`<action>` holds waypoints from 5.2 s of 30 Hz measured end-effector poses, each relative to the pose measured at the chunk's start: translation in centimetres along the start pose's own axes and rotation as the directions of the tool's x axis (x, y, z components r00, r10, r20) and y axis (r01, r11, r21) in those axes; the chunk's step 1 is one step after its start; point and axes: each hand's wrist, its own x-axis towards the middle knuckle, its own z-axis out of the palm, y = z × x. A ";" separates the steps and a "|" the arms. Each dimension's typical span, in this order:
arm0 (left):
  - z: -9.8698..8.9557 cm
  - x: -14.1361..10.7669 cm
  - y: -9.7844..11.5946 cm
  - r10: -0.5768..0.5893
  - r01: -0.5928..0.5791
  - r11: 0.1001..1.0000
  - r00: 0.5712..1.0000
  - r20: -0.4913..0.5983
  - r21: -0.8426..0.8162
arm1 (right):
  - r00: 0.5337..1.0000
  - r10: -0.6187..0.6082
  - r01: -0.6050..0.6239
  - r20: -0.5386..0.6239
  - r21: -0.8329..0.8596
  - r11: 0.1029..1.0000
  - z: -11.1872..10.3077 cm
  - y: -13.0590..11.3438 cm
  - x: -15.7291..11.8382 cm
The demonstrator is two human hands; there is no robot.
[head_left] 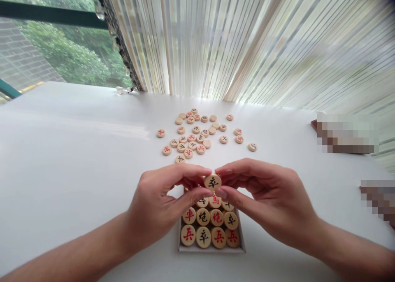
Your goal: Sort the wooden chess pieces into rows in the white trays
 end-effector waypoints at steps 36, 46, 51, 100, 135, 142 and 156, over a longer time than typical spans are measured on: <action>-0.2 0.4 -0.2 0.056 -0.056 0.998 0.998 0.011 -0.022 | 0.968 -0.249 0.247 0.029 -0.281 0.927 -0.3 0.2 0.4; 0.2 0.2 0.1 -0.021 0.035 0.981 0.997 0.075 -0.192 | 0.992 0.112 -0.112 0.063 -0.012 0.994 -0.1 -0.4 0.3; 0.1 -0.1 0.1 -0.042 0.081 0.965 0.987 0.156 -0.248 | 0.925 0.342 -0.369 0.167 0.170 0.914 -0.2 -0.9 0.5; 0.1 -0.5 0.6 0.158 -0.163 0.987 0.971 0.177 0.011 | 0.842 0.463 -0.530 0.275 0.269 0.804 0.4 -1.2 0.3; -0.1 -0.1 0.3 0.004 0.010 0.995 0.991 0.130 -0.102 | 0.910 0.354 -0.404 0.214 0.276 0.872 0.1 -1.3 0.1; -0.4 0.1 0.5 0.263 -0.272 0.955 0.961 0.091 0.117 | 0.974 0.158 -0.141 0.162 -0.116 0.983 -0.6 -1.9 0.0; 0.0 -0.3 -0.5 0.450 -0.527 0.822 0.834 0.318 0.218 | 0.910 0.266 -0.086 0.318 -0.483 0.872 -1.8 -3.1 0.2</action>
